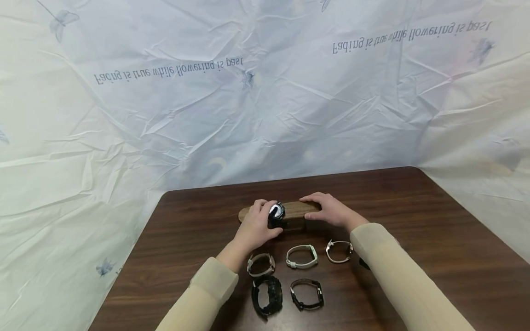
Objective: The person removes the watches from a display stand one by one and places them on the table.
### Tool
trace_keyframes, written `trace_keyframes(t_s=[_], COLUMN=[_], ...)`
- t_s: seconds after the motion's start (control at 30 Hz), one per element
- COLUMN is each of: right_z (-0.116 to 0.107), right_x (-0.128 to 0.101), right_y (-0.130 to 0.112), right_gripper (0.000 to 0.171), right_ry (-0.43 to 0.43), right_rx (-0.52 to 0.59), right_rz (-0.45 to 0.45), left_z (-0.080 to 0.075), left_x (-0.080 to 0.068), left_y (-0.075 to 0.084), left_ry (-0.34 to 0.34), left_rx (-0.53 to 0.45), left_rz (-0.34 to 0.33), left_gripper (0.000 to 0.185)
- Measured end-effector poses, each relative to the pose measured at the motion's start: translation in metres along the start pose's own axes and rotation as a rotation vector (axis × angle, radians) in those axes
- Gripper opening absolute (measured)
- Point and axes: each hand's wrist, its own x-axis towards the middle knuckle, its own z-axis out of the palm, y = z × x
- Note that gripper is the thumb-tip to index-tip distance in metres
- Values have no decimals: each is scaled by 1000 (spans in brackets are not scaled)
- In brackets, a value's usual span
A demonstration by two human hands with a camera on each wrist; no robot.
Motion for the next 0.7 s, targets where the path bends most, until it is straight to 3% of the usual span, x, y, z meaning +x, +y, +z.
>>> trace_keyframes(t_s=[0.3,0.7], right_z=[0,0], right_x=[0,0], right_y=[1,2], right_gripper=[56,56], right_ry=[8,6], right_rx=[-2,1], right_rz=[-1,-8], left_z=[3,-3], left_x=[6,16], left_y=[-6,-8], left_ry=[17,-64], left_rx=[-41,-6], left_rz=[2,1], left_gripper=[69,67])
